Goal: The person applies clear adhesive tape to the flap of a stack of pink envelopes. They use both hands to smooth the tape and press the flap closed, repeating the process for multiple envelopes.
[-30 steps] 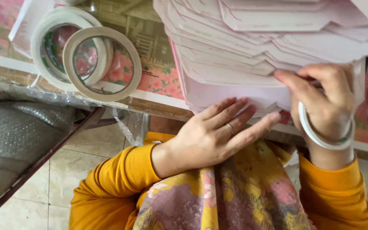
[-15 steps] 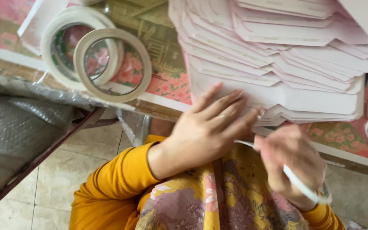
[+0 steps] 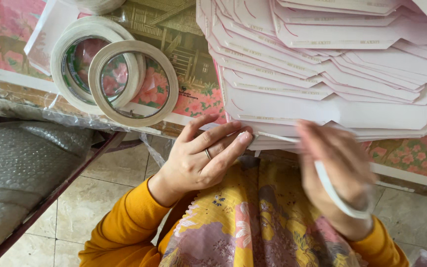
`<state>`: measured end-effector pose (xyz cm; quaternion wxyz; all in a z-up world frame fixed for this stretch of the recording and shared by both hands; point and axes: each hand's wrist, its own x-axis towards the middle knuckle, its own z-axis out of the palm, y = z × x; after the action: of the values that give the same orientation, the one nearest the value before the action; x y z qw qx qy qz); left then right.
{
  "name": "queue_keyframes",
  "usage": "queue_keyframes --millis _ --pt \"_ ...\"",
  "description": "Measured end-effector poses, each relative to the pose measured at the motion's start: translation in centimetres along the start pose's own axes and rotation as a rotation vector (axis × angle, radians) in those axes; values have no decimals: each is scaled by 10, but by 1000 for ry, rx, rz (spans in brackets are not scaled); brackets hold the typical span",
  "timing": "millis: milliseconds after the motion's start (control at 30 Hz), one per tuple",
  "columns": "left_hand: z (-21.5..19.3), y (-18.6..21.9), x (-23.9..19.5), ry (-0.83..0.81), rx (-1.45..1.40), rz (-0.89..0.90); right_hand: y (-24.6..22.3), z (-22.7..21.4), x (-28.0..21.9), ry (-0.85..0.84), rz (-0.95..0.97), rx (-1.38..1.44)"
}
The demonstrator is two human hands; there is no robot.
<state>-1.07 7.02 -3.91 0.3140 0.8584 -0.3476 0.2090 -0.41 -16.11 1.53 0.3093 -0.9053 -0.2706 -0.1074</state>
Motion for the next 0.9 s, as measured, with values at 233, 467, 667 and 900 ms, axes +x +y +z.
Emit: queue_keyframes --millis 233,467,667,900 --pt "2 22 38 -14 170 59 40 -11 -19 95 9 -169" --pt "44 59 73 -23 99 229 40 -42 -7 -19 -97 -123" --pt "26 49 51 -79 124 164 75 -24 -20 25 -204 -240" --pt "20 47 58 -52 -44 88 88 -24 4 -70 -256 -126"
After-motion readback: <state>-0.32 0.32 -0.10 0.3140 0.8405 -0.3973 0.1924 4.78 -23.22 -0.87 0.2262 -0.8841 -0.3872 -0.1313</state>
